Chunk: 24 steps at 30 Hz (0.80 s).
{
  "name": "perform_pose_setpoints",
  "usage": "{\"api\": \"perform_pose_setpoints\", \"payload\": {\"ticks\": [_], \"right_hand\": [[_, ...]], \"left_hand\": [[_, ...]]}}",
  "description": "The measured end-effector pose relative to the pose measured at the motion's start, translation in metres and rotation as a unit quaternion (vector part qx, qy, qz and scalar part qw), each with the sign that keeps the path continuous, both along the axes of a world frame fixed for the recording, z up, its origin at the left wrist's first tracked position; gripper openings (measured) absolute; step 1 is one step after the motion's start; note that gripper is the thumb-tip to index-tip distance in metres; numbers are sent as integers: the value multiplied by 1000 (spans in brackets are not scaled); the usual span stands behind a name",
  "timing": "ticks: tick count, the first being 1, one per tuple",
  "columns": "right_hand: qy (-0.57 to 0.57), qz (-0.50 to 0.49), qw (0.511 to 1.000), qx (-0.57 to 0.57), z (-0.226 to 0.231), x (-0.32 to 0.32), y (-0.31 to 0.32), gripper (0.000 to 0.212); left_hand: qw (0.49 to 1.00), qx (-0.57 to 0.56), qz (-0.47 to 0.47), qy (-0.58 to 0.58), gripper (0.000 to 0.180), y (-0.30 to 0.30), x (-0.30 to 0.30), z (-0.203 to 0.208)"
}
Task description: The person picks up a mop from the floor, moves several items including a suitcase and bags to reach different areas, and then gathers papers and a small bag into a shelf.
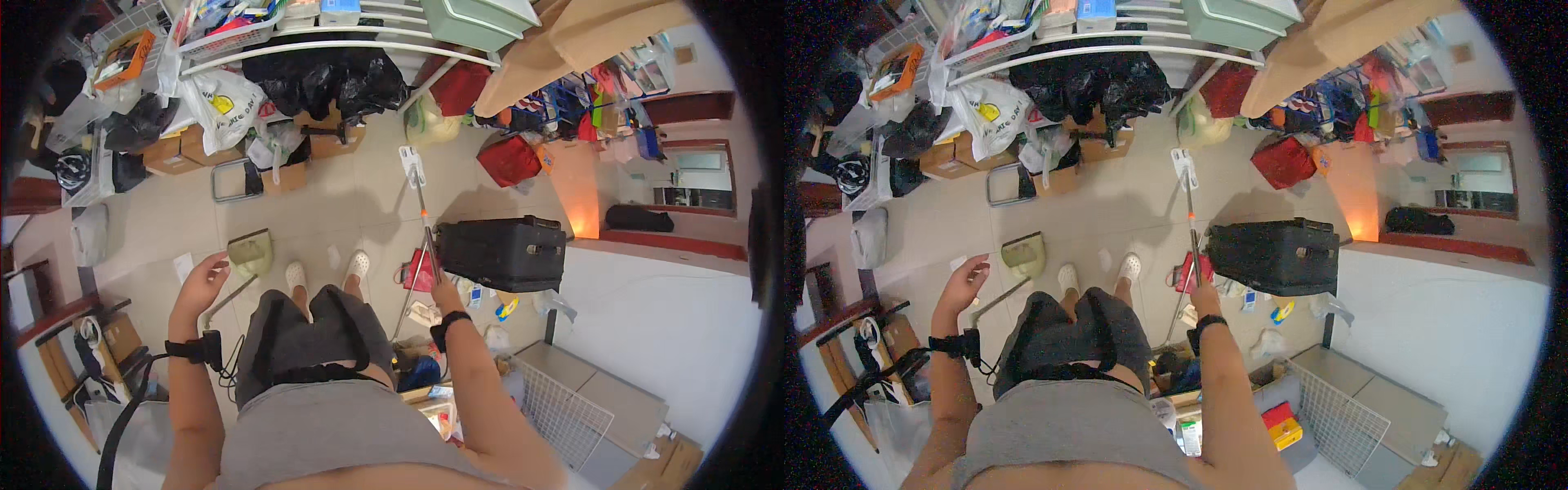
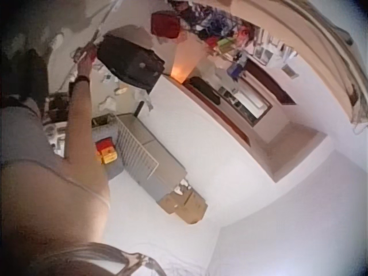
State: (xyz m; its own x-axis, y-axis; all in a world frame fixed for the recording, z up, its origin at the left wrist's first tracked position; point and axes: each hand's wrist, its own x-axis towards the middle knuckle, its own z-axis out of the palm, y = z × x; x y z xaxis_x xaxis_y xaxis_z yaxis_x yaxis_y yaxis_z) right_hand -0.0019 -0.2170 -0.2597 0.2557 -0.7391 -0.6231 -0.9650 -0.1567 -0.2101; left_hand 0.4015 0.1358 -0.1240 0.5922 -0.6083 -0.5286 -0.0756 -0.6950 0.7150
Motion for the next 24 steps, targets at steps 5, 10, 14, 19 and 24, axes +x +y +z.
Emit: {"api": "perform_pose_setpoints", "payload": {"ticks": [5, 10, 14, 19, 24], "right_hand": [[-22, 123, 992, -21, 7, 12, 4, 60], [63, 182, 979, 60, 22, 12, 62, 80], [78, 245, 958, 129, 60, 3, 91, 86], [93, 225, 960, 136, 73, -43, 92, 78], [102, 181, 977, 45, 94, -49, 49, 47]], "left_hand": [[1000, -11, 20, 16, 37, -6, -15, -1], [1000, 3, 2, 27, 37, -9, -21, -4], [1000, 16, 5, 6, 37, -7, -25, -7], [999, -23, 21, -19, 40, -1, -30, -5], [999, -5, 44, -4, 41, 14, -31, -4]]}}
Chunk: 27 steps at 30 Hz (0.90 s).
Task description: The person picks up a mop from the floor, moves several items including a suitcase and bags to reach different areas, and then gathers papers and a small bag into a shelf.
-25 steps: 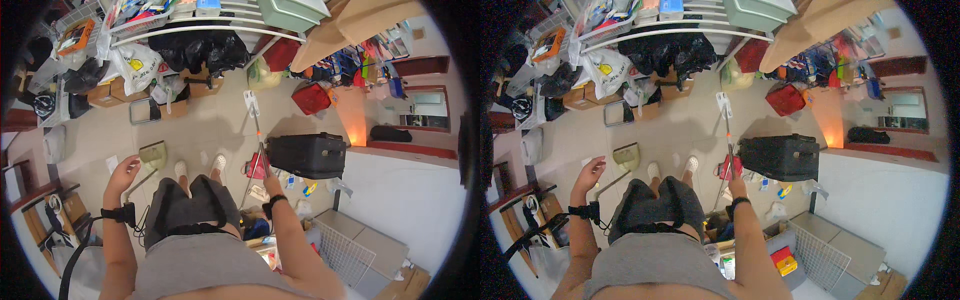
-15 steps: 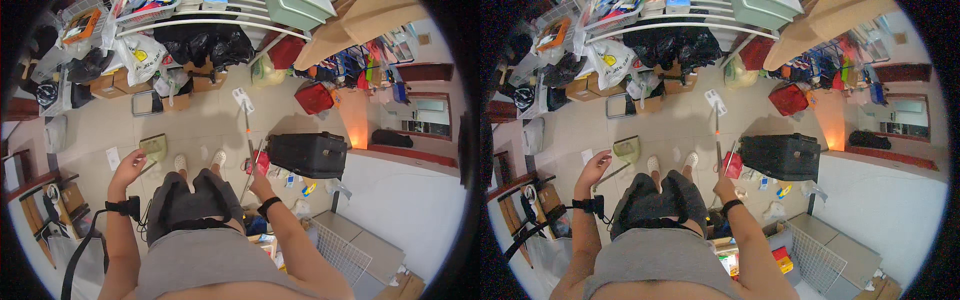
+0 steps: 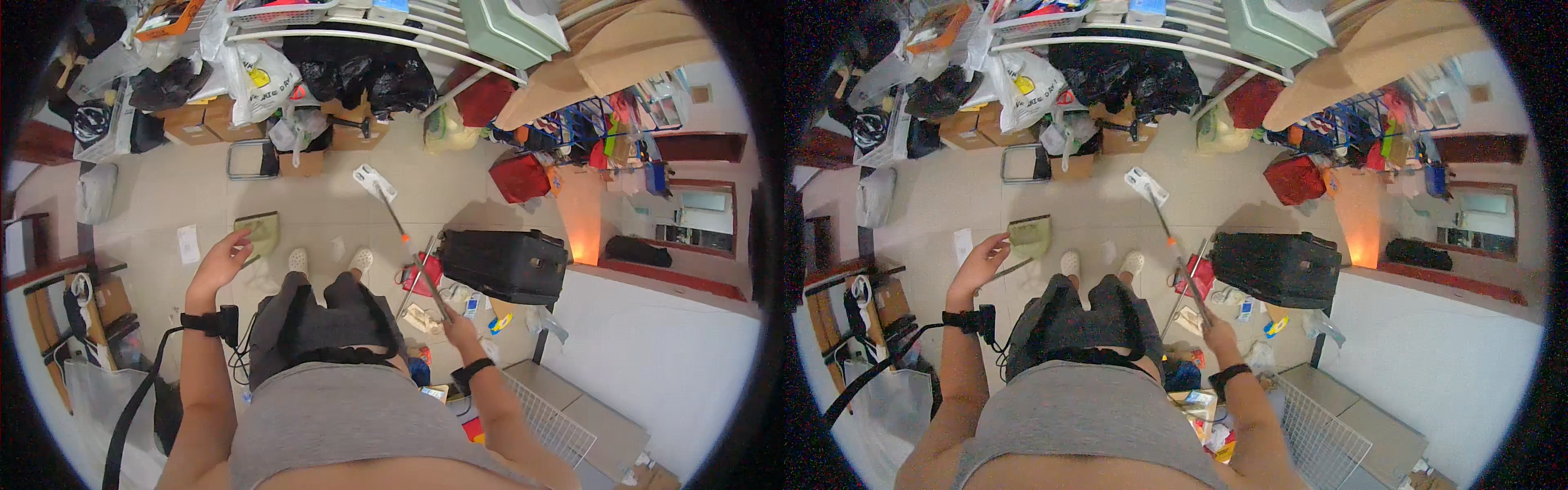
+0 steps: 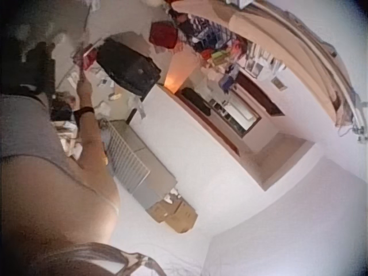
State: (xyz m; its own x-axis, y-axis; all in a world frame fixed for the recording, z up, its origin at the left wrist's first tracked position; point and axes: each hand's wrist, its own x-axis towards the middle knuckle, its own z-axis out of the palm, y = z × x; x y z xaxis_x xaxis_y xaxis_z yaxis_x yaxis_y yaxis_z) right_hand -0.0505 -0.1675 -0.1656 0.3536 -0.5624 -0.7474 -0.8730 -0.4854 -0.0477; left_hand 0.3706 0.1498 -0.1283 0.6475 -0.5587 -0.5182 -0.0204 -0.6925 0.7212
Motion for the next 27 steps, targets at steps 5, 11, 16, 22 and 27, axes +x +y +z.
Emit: {"api": "perform_pose_setpoints", "payload": {"ticks": [5, 11, 16, 22, 27], "right_hand": [[-34, 124, 989, -79, -3, 42, -69, 42], [-156, 3, 977, 143, 22, 125, -137, 70], [-348, -257, 806, 403, 86, 169, -130, 54], [-587, 162, 776, -163, 49, 238, -115, 13], [-562, -47, 814, 136, -8, 304, -102, 24]], "left_hand": [[1000, 22, -17, 4, 41, 1, 0, -2], [1000, 16, -22, -6, 39, 0, -2, 2], [1000, 9, 28, -8, 40, 17, -7, 1], [997, -50, 39, -32, 39, -2, -15, 12], [988, -145, -48, -16, 44, -108, -12, 51]]}}
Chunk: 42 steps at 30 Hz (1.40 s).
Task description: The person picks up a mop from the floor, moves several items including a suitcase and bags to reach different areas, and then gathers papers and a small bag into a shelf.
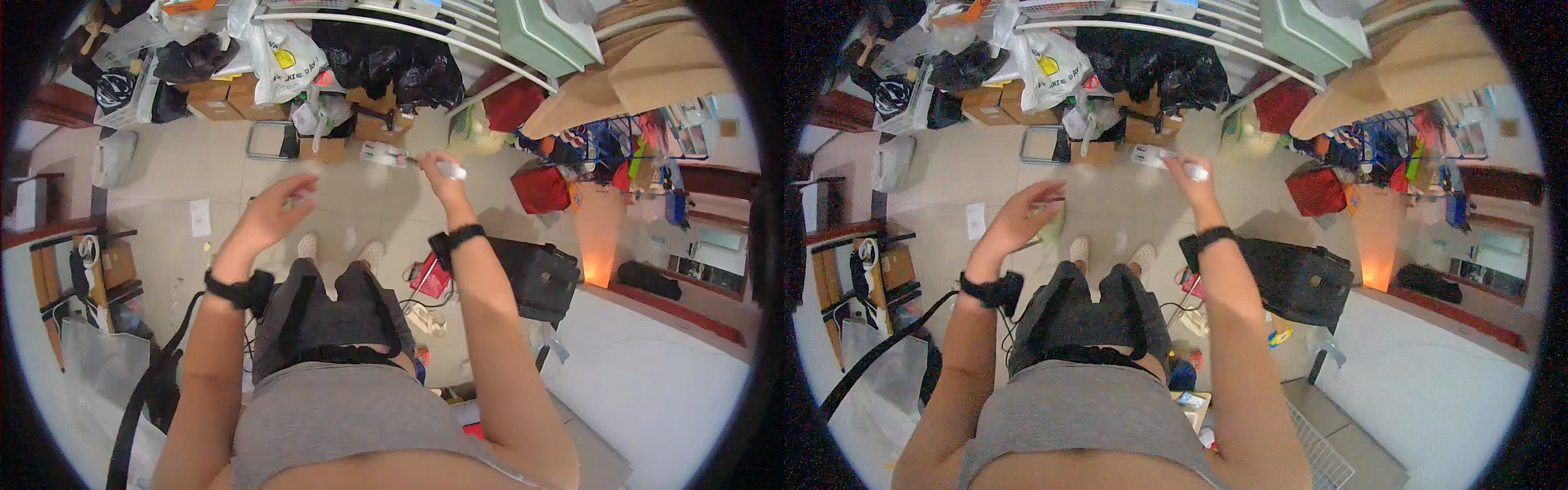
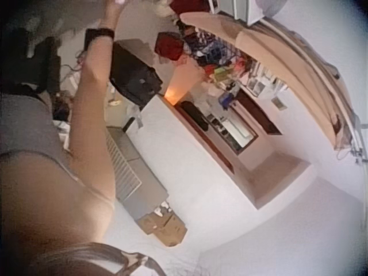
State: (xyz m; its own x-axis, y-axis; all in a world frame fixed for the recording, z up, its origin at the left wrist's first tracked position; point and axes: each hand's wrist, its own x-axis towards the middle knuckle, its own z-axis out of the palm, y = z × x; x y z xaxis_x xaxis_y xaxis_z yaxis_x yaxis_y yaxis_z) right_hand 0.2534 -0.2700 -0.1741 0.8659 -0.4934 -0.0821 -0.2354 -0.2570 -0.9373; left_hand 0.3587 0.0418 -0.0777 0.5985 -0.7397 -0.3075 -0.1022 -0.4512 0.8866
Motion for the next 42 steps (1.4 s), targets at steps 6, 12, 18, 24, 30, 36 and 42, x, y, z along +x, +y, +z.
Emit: {"api": "perform_pose_setpoints", "payload": {"ticks": [6, 12, 18, 24, 30, 36, 42], "right_hand": [[-170, 47, 972, -157, -34, -13, 32, 19], [-90, 8, 988, -123, -68, -112, 77, 16], [-2, 8, 995, -96, -77, -171, 110, 27], [5, 34, 996, -83, -61, -167, 141, 42], [100, -32, 994, -3, 18, -159, 89, 47], [239, -191, 950, -65, -32, -331, -48, 34], [414, -258, 851, -196, -46, -439, -197, 46]], "left_hand": [[935, -239, -93, -243, 48, -138, -45, 5], [918, -290, -185, -197, 20, -151, -92, -41], [922, -248, -259, -146, 13, -128, -129, -31], [895, -332, -283, -90, 13, -109, -141, -34], [938, -272, -215, -14, 9, -123, -88, -37], [939, -242, 226, 90, 24, -151, -17, -67], [923, -246, 295, 37, 34, -163, -21, -68]]}}
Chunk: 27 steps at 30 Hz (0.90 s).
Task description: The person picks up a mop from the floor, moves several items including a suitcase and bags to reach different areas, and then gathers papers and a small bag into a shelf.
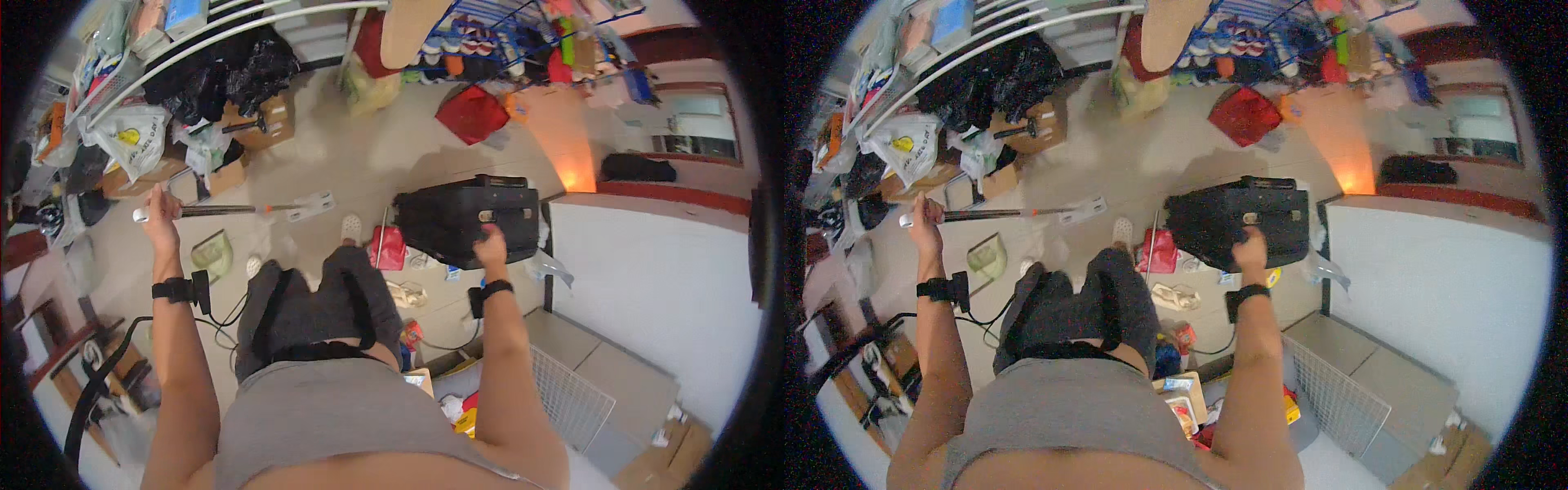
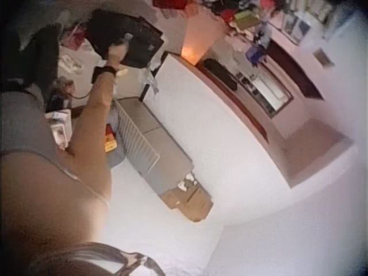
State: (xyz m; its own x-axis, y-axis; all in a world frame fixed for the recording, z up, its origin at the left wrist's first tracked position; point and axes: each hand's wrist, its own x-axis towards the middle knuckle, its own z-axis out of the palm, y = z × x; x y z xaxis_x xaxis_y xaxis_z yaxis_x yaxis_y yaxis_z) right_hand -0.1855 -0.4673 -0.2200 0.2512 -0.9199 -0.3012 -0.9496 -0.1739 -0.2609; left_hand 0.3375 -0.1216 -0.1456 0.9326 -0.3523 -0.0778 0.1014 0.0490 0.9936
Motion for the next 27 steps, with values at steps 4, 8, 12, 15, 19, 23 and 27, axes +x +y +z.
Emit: {"api": "perform_pose_setpoints", "payload": {"ticks": [4, 8, 12, 15, 19, 23, 27], "right_hand": [[155, -29, 987, 0, -12, -32, -73, 57], [235, 21, 971, 23, -41, -52, -120, 62], [292, 127, 945, 79, -61, -59, -149, 51], [344, 183, 917, 90, -72, -68, -157, 43], [266, 245, 932, -21, -60, -68, -154, 39], [246, 271, 931, -8, -73, -83, -170, 38], [244, 221, 944, -11, -93, -84, -175, 32]], "left_hand": [[999, 22, -41, -3, 32, -22, -25, 12], [994, 97, -46, -4, 33, -68, -60, 35], [992, 120, -38, -22, 33, -89, -70, 30], [989, 130, -59, -21, 32, -101, -75, 35], [990, 138, -30, 2, 33, -120, -82, 41], [990, 136, -21, -7, 35, -139, -81, 34], [989, 142, -38, 0, 34, -156, -80, 39]]}}
